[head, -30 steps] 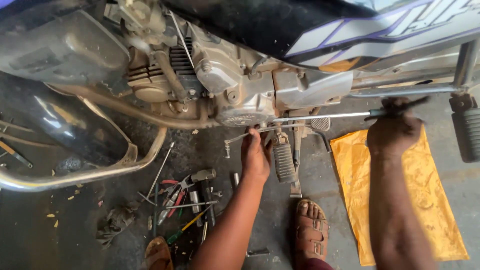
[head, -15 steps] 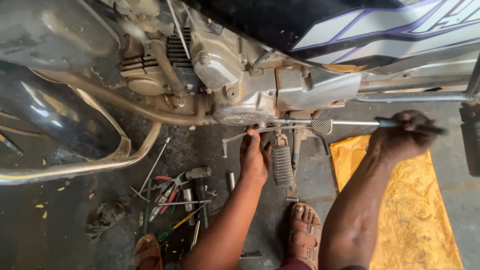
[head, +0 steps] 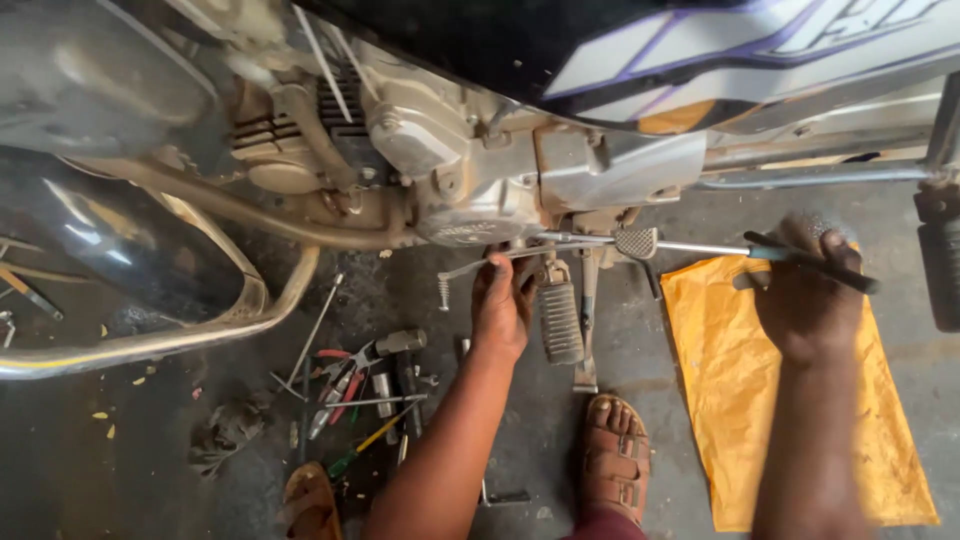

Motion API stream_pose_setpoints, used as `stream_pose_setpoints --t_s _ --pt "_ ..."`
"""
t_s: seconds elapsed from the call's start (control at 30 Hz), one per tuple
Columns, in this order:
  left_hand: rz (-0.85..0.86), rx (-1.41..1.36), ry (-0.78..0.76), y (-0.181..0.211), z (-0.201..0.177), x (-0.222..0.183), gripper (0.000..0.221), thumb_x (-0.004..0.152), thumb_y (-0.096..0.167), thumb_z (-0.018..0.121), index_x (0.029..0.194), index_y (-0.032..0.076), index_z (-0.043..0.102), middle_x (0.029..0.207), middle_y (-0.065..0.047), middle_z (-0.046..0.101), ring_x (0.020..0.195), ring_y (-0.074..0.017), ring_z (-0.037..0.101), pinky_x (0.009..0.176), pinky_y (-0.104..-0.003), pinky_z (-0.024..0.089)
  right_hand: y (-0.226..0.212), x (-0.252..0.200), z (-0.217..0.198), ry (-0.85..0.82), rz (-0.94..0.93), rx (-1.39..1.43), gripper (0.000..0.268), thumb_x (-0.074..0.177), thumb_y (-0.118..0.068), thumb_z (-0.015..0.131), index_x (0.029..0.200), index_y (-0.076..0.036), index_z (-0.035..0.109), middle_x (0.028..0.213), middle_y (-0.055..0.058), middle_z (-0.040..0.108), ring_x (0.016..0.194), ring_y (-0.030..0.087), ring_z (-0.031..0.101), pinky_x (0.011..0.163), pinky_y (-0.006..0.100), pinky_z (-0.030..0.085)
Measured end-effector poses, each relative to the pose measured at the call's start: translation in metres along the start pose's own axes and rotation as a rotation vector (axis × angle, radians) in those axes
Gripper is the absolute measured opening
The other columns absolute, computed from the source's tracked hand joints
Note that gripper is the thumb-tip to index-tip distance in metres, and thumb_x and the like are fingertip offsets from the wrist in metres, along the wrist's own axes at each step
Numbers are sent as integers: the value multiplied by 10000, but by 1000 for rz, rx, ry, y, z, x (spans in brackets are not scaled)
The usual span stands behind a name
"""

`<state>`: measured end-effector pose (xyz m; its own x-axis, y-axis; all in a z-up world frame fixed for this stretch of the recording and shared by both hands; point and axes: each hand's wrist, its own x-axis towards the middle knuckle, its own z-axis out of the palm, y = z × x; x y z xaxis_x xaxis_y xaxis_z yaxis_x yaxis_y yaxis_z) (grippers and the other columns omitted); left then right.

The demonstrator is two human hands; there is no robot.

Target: Repairing the engine and side cover of a motorcycle using various tools.

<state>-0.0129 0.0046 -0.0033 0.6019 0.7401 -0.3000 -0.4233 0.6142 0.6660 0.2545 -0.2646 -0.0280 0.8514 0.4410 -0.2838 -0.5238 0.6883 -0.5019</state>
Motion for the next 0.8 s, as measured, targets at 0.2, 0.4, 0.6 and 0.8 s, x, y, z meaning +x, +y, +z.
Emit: stream_pose_setpoints --t_s 0.2,0.4,0.6,0.8 --pt "5 18 8 4 -5 6 629 868 465 780 1402 187 595 1303 43 665 1204 -178 630 916 -382 488 -46 18 50 -232 733 -596 666 811 -364 657 1407 -69 623 1399 258 609 1277 449 592 997 681 451" --pt "27 102 46 -1 -16 9 505 915 415 769 1345 188 632 1252 51 670 1137 -152 641 874 -356 466 -62 56 -32 -161 737 -878 464 916 -53 517 1345 114 571 1300 287 605 1233 404 601 1055 700 393" --pt "66 195 27 -5 -28 12 549 919 480 762 1347 156 649 1232 52 669 1081 -114 609 877 -351 461 -41 38 -7 -364 475 -903 421 922 -19 517 1335 53 554 1296 139 641 1228 283 621 1105 564 413" --pt "64 204 -29 -1 -28 10 489 956 433 754 1332 138 653 1225 23 683 1108 -138 629 824 -328 470 -40 79 -88 -551 114 -1246 354 1051 57 550 1399 -1 516 1047 101 533 877 171 479 722 354 392"
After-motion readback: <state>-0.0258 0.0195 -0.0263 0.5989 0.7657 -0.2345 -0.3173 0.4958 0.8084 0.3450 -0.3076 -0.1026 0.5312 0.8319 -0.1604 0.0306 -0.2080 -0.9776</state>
